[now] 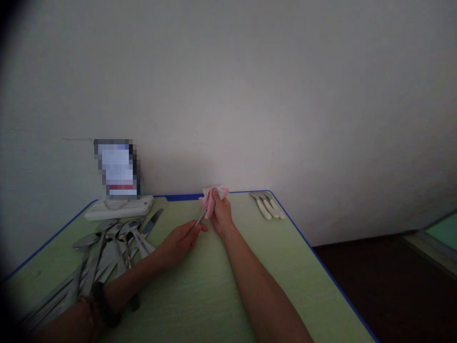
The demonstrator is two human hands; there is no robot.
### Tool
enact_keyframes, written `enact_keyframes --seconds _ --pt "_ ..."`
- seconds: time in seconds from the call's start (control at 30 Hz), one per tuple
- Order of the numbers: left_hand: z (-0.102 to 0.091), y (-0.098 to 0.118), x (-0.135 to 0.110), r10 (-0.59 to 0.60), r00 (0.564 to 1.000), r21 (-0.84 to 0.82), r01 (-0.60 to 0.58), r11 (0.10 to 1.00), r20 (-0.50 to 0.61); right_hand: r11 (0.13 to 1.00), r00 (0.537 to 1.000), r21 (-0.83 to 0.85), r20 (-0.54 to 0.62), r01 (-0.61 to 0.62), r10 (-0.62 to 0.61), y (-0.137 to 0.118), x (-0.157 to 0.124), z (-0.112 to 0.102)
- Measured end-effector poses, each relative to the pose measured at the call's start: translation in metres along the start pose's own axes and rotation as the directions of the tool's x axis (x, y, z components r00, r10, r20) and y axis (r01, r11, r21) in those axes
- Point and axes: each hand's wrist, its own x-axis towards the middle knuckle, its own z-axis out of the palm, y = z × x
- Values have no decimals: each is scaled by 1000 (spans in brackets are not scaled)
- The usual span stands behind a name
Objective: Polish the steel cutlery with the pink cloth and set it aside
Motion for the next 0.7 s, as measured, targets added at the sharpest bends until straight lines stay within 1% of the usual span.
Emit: enact_keyframes --seconds 0.07,0.13,0.23,0.3,0.4,0.47,0.53,0.7 --pt "-1 3 -1 4 1000 60 -4 998 8 1000 999 20 -34 8 -8 -1 1 0" --pt "-2 4 -2 14 1000 82 -15 997 18 999 998 33 -57 26 -24 -1 2 -1" --pt "-3 4 -2 10 1000 71 -12 997 19 998 996 9 -51 68 -68 1 3 -3" --pt "-3 4 -2 14 1000 60 -15 998 12 996 997 -56 -27 73 -75 2 3 -4" --pt "-2 2 -3 30 999 30 -31 999 17 979 999 -204 41 31 -23 1 1 -5" --pt "-1 0 -3 25 999 -13 -25 1000 20 964 996 -265 82 -7 30 0 -1 -5" --pt "0 -1 -3 11 1000 -67 -10 998 17 962 992 -272 102 -41 71 -1 -3 -4" --pt "1 -4 -1 -18 1000 -181 20 983 10 977 987 -194 111 -90 113 -2 -5 -2"
